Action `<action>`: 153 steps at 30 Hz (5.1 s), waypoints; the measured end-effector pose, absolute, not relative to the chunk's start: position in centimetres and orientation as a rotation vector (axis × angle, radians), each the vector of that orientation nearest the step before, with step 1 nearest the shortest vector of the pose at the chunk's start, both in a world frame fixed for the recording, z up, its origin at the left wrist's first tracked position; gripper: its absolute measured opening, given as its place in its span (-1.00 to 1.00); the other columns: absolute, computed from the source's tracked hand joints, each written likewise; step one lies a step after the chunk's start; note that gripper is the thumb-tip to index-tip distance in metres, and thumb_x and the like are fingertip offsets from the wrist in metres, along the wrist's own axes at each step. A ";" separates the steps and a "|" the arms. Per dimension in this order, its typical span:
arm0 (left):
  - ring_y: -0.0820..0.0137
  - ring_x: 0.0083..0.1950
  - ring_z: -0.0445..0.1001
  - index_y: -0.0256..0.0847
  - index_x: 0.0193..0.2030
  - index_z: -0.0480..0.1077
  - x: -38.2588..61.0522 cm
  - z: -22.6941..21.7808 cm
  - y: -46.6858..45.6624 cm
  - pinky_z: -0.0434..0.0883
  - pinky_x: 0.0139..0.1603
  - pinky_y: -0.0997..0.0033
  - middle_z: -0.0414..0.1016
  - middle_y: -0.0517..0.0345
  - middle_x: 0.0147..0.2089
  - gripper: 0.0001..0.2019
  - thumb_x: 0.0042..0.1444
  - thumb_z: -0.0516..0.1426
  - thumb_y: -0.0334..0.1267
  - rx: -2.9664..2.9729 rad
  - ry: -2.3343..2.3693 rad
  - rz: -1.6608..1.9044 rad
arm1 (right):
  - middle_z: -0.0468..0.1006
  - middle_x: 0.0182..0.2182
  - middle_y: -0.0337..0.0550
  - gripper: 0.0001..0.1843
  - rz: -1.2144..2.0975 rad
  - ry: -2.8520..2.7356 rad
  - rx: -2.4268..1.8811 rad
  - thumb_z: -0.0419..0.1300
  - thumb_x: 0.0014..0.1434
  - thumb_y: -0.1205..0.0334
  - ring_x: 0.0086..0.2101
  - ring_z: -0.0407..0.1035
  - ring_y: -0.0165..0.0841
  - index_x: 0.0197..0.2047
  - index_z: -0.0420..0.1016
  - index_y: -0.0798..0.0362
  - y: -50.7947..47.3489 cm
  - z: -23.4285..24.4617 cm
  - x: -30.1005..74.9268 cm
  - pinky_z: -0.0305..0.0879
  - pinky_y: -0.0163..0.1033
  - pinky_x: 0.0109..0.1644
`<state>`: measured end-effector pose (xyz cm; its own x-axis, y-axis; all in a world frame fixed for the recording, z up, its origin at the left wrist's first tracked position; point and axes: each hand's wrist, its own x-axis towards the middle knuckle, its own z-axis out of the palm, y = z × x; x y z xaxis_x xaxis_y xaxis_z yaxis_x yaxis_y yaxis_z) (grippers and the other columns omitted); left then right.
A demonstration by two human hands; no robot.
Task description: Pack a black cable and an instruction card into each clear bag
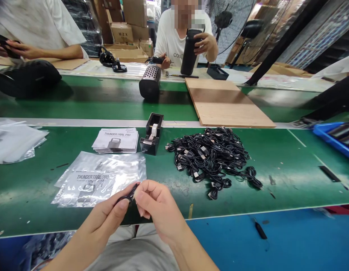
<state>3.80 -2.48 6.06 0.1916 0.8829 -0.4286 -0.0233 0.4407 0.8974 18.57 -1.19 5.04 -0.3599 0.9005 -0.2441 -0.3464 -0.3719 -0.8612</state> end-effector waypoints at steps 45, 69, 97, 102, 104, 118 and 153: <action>0.71 -0.63 -0.13 -0.26 -0.13 0.43 4.7 5.4 -3.1 -0.09 -0.68 0.74 0.12 0.36 -0.59 -0.75 0.03 0.19 -0.24 0.112 0.844 0.823 | 0.43 -0.47 -0.14 -0.85 0.535 -1.761 -1.148 0.08 0.10 0.48 -0.44 0.32 -0.40 -0.31 0.43 0.09 -3.8 3.8 18.0 0.28 -0.29 -0.40; 0.54 -0.56 0.14 -0.24 -0.53 0.23 4.2 5.9 -2.7 0.07 -0.62 0.57 0.20 0.27 -0.57 -0.61 0.14 -0.04 0.03 0.623 1.002 0.534 | 0.31 -0.42 -0.26 -0.86 1.129 -1.737 -1.369 0.02 0.18 0.37 -0.42 0.25 -0.46 -0.41 0.31 0.04 -2.4 6.2 19.4 0.18 -0.36 -0.37; 0.38 -0.42 0.24 -0.10 -0.42 0.38 -1.5 4.9 -0.2 0.14 -0.38 0.45 0.29 0.23 -0.42 -0.89 0.02 0.14 -0.14 1.635 1.777 0.749 | 0.42 -0.46 -0.16 -0.72 1.190 -1.452 -1.585 0.12 0.09 0.03 -0.47 0.31 -0.37 -0.30 0.50 0.06 -1.3 2.4 20.5 0.24 -0.32 -0.43; 0.28 -0.33 0.32 -0.12 -0.41 0.38 0.4 3.6 0.1 0.16 -0.32 0.40 0.34 0.17 -0.37 -0.76 -0.11 0.22 -0.03 1.804 1.788 0.642 | 0.37 -0.48 -0.18 -0.76 1.062 -1.519 -1.612 0.14 0.07 0.08 -0.51 0.30 -0.39 -0.31 0.52 0.05 -1.1 1.8 20.4 0.26 -0.31 -0.45; 0.26 -0.34 0.31 -0.12 -0.43 0.39 1.2 3.0 0.3 0.14 -0.34 0.40 0.34 0.17 -0.40 -0.79 -0.13 0.24 -0.06 1.826 1.789 0.669 | 0.39 -0.51 -0.20 -0.75 1.089 -1.456 -1.651 0.18 0.03 0.09 -0.52 0.29 -0.39 -0.29 0.50 0.07 -1.2 1.8 20.4 0.27 -0.31 -0.45; 0.39 -0.46 0.30 -0.10 -0.43 0.43 0.5 3.8 0.3 0.14 -0.42 0.47 0.36 0.22 -0.46 -0.84 0.09 0.05 -0.24 1.826 1.724 0.592 | 0.42 -0.42 -0.17 -0.70 1.383 -1.363 -1.520 0.10 0.10 0.12 -0.48 0.37 -0.38 -0.16 0.47 0.08 -1.2 1.7 19.0 0.33 -0.30 -0.45; 0.45 -0.16 0.29 -0.07 -0.33 0.36 -5.1 9.2 2.6 0.24 -0.13 0.55 0.27 0.27 -0.24 -0.84 0.02 0.16 -0.07 1.366 1.271 1.593 | 0.46 -0.54 -0.30 -0.88 0.786 -2.425 -0.853 0.28 0.00 0.22 -0.37 0.24 -0.40 -0.48 0.45 0.05 6.5 15.3 11.2 0.15 -0.31 -0.26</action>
